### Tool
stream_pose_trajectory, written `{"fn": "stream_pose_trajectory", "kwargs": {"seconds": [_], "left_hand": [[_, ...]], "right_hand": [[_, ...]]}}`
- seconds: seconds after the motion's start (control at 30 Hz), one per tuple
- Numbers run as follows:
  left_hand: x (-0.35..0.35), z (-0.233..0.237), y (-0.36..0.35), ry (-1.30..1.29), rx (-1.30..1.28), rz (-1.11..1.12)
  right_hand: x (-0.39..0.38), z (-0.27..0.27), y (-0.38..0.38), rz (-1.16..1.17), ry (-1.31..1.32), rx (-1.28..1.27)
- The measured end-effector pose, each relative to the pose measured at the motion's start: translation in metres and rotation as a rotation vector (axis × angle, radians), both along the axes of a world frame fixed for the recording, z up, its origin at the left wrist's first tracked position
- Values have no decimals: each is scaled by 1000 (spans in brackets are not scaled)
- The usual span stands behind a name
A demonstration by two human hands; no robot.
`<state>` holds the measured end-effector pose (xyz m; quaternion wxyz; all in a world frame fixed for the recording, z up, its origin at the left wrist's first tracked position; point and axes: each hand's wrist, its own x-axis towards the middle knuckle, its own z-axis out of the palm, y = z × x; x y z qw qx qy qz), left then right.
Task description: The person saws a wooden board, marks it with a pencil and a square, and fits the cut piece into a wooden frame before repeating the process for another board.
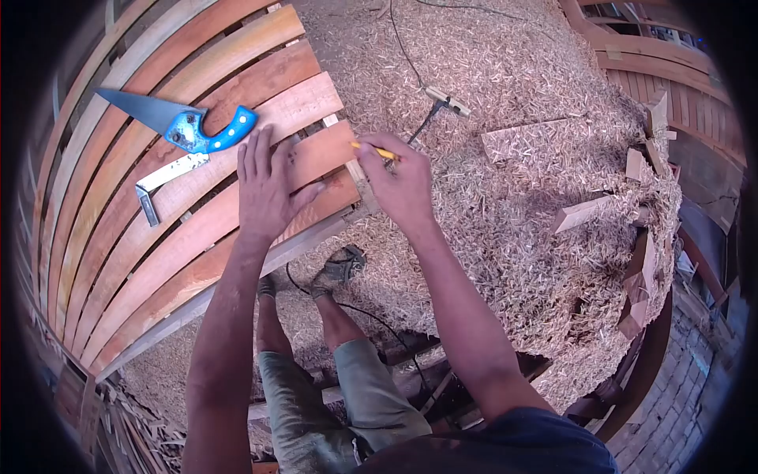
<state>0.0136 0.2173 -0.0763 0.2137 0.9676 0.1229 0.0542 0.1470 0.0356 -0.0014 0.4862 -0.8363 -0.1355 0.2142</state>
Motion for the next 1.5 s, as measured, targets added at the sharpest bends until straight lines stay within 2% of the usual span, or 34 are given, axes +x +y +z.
{"fn": "stream_pose_trajectory", "kwargs": {"seconds": [0.1, 0.17, 0.23, 0.3, 0.4, 0.5, 0.57, 0.6, 0.7, 0.77, 0.83, 0.9, 1.0, 1.2, 1.3, 1.5], "left_hand": [[-44, 8, 28, -57, 125, 139], [-94, -35, 83, 28, 303, 506], [-134, -51, 142, -34, 449, 834], [-176, -70, 184, 154, 371, 917], [-177, -38, 199, 181, 228, 694], [-171, -23, 200, 232, 190, 623], [-168, -16, 187, 172, 216, 604], [-162, -9, 174, 141, 229, 594], [-129, 14, 113, -36, -23, 623], [-101, 23, 67, -86, -27, 431], [-61, 28, 21, -80, -96, 331], [-26, 14, -7, -159, -53, 234], [11, -2, -24, -112, -29, 203], [19, -23, -36, -148, 82, 284], [19, -28, -33, -149, 77, 314], [33, -35, -16, -191, 48, 342]], "right_hand": [[-24, -17, -29, -138, 214, -48], [-41, -35, -50, -173, 250, -39], [-57, -52, -62, -192, 261, 3], [-68, -62, -67, -220, 296, 66], [-79, -65, -65, -264, 344, 142], [-80, -49, -57, -263, 371, 87], [-80, -45, -56, -227, 351, 32], [-80, -43, -55, -210, 341, 5], [-83, -30, -46, -129, 315, 86], [-81, -18, -38, -36, 273, 49], [-83, -13, -32, 22, 263, -17], [-83, -19, -28, 17, 232, -65], [-81, -41, -27, -24, 3, -114], [-73, -62, -27, -7, -114, -191], [-74, -65, -23, -27, -175, -103], [-70, -72, -9, -104, -110, -36]]}}
